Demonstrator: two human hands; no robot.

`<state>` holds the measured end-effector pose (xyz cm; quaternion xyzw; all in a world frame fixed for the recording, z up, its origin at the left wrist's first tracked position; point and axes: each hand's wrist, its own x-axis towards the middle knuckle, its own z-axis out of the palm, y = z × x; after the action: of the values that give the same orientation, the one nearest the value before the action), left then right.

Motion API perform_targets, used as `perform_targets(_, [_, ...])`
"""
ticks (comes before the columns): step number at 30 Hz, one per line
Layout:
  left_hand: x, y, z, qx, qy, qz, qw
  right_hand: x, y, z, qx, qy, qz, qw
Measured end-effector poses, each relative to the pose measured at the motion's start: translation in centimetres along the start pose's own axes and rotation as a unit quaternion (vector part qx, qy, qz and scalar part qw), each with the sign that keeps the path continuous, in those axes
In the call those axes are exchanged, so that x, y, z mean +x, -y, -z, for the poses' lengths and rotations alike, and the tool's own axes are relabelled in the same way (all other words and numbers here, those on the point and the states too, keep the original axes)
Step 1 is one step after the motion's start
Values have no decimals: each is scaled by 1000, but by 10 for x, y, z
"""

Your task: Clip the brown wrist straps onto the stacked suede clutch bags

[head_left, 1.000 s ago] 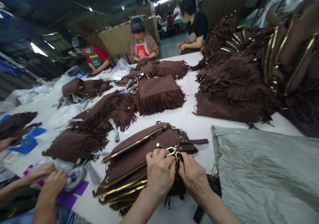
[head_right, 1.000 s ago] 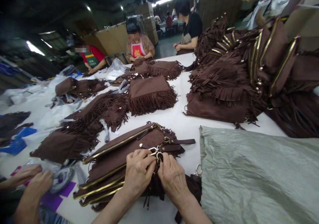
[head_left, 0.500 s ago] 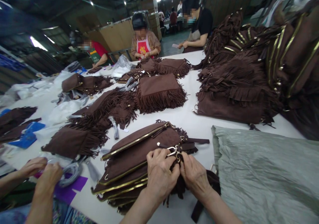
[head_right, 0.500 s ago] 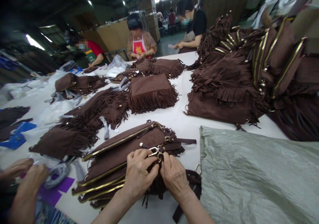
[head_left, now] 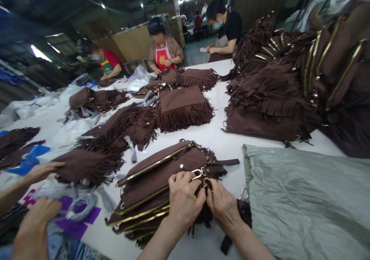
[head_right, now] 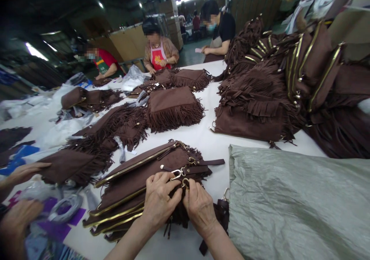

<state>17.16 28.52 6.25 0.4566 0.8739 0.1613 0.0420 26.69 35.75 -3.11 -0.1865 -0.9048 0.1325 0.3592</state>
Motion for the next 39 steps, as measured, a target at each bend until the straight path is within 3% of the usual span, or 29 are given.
perform_targets(2, [0,3,-1,-1,-6,-13,1000,-4,-2,11,48,45,1,998])
perform_targets(4, [-2,7,0,-12,-24,-53,998,0,-4,28,139,126,-51,981])
perform_targets(6, [-9,12,4,-19,-69,-119,990,13,-8,46,253,211,-164,930])
perform_targets(8, [-21,17,10,-3,-149,-182,972,33,-10,61,357,260,-261,858])
perform_targets(10, [-34,23,14,16,-215,-241,946,56,-11,68,426,267,-300,811])
perform_targets(11, [-40,26,15,17,-226,-280,933,67,-11,68,442,261,-304,803])
perform_targets(12, [-45,28,14,16,-214,-323,922,77,-11,66,449,251,-306,801])
perform_targets(15, [-51,32,7,32,-105,-410,906,99,-11,54,460,225,-306,802])
perform_targets(18, [-46,30,-4,63,-44,-386,919,110,-12,43,474,220,-311,794])
perform_targets(24, [-43,27,-16,61,-31,-380,923,116,-13,40,467,213,-294,806])
perform_targets(26, [-44,30,-15,65,-36,-360,930,117,-15,41,462,213,-278,815])
perform_targets(33, [-34,31,-21,60,-48,-178,981,111,-29,32,411,192,-230,861])
perform_targets(39, [-21,21,-22,-10,47,-102,994,76,-51,30,302,152,-220,915])
